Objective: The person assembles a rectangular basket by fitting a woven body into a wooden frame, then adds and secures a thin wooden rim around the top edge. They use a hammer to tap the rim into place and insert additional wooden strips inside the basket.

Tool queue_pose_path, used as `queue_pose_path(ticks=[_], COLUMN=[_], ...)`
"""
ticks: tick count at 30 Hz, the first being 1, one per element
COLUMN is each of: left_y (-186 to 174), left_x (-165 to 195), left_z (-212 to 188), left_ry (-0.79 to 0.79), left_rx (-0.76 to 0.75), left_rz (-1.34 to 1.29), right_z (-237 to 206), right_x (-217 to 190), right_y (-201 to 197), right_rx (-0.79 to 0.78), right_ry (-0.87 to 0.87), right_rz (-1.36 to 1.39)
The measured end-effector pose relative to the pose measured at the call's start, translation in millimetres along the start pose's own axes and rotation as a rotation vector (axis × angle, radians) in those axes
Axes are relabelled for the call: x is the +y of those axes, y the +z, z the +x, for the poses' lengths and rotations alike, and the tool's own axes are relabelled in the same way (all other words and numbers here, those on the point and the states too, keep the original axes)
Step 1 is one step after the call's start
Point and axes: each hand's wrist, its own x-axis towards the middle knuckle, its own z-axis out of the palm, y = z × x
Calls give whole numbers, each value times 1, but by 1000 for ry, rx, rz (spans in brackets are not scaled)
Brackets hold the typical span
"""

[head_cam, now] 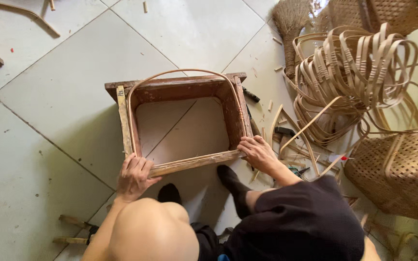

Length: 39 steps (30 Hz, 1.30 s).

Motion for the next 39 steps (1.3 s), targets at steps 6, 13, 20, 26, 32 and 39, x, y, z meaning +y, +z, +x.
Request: queue_pose_path(ticks=[6,13,20,26,32,39], left_y=[-13,-17,-9,1,10,27], left_x=[-5,12,25,19,8,-13], left_z=[-17,-5,12,15,16,34], left_ry=[-9,-11,-42,-51,-28,-49], left_rx=[11,-4,5,-38,65,-72], left_rz=[-10,-39,-26,21,-33,3], right_z=[12,46,47,19,153,331], right_x=[-20,2,25,53,116,84], right_y=[-13,-19,-21,-91,-118,-5], right_rx=[-86,-490,-526,-378,-610,382], right_ry=[-58,-359,-306,-407,-122,-92], right_rz=[-21,-396,-263,-166,-337,-84])
